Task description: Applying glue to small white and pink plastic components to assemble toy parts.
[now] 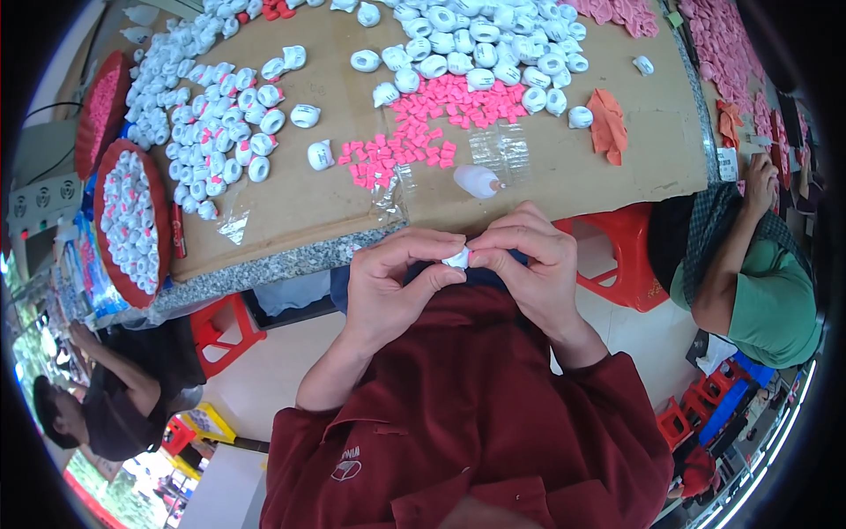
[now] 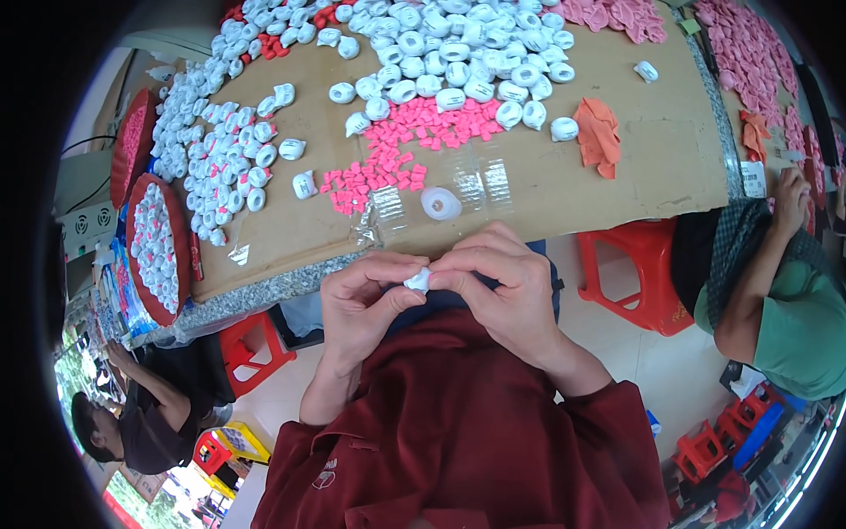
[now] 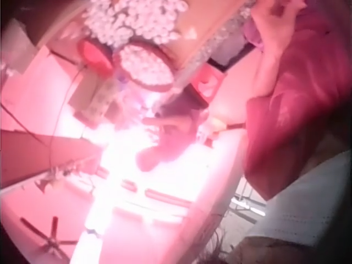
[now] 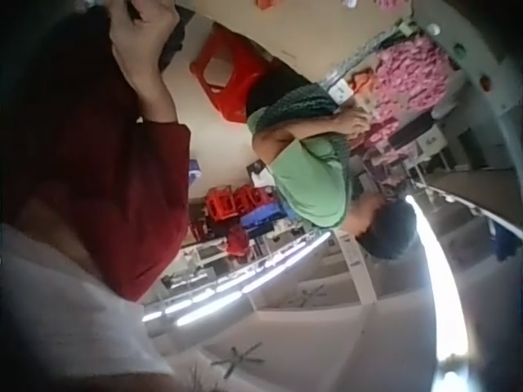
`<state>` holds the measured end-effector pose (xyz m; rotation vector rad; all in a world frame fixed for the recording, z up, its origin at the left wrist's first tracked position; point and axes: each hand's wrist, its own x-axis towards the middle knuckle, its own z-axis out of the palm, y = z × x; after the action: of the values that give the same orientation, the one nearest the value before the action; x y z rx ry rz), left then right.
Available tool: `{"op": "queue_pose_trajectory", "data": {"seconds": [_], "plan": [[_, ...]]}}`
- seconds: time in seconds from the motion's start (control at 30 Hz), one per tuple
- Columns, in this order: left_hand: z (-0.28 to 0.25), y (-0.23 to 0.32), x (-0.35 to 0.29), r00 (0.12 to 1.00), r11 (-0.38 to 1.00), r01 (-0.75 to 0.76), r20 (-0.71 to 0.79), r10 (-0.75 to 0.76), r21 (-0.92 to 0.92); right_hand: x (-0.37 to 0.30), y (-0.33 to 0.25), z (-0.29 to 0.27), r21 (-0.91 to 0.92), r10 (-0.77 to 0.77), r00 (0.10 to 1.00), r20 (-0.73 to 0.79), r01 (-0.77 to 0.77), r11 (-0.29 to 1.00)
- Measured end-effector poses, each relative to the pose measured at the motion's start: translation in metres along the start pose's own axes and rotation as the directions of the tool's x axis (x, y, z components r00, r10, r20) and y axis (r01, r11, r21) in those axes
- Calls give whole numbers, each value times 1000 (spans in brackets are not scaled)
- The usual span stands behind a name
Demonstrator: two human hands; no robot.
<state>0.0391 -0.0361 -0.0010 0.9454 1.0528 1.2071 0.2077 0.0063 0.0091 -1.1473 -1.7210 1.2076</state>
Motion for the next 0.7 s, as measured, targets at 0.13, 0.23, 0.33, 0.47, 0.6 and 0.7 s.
{"op": "queue_pose_trajectory", "data": {"seconds": [0.13, 0.23, 0.33, 0.47, 0.6, 0.7], "plan": [[-21, 8, 3, 981, 933, -58, -154, 119, 357, 3, 3, 3, -29, -48, 998, -50, 47, 998], [-47, 13, 21, 858, 921, 41, -486, 165, 386, 3, 12, -5, -68, -1, 981, -192, -13, 998], [-58, 24, 42, 801, 778, 14, -473, 367, 628, 13, 4, -6, -92, 98, 969, -225, -122, 988], [-46, 32, 79, 766, 255, -190, -20, 643, 948, 26, 8, 2, -230, -72, 983, -170, 31, 973], [-36, 26, 103, 848, 248, -224, 63, 527, 943, 27, 10, 0, -398, -199, 978, -55, 161, 903], [-30, 31, 91, 874, 572, -205, -115, 473, 794, 19, 12, -3, -84, -137, 979, -151, 125, 989]]}}
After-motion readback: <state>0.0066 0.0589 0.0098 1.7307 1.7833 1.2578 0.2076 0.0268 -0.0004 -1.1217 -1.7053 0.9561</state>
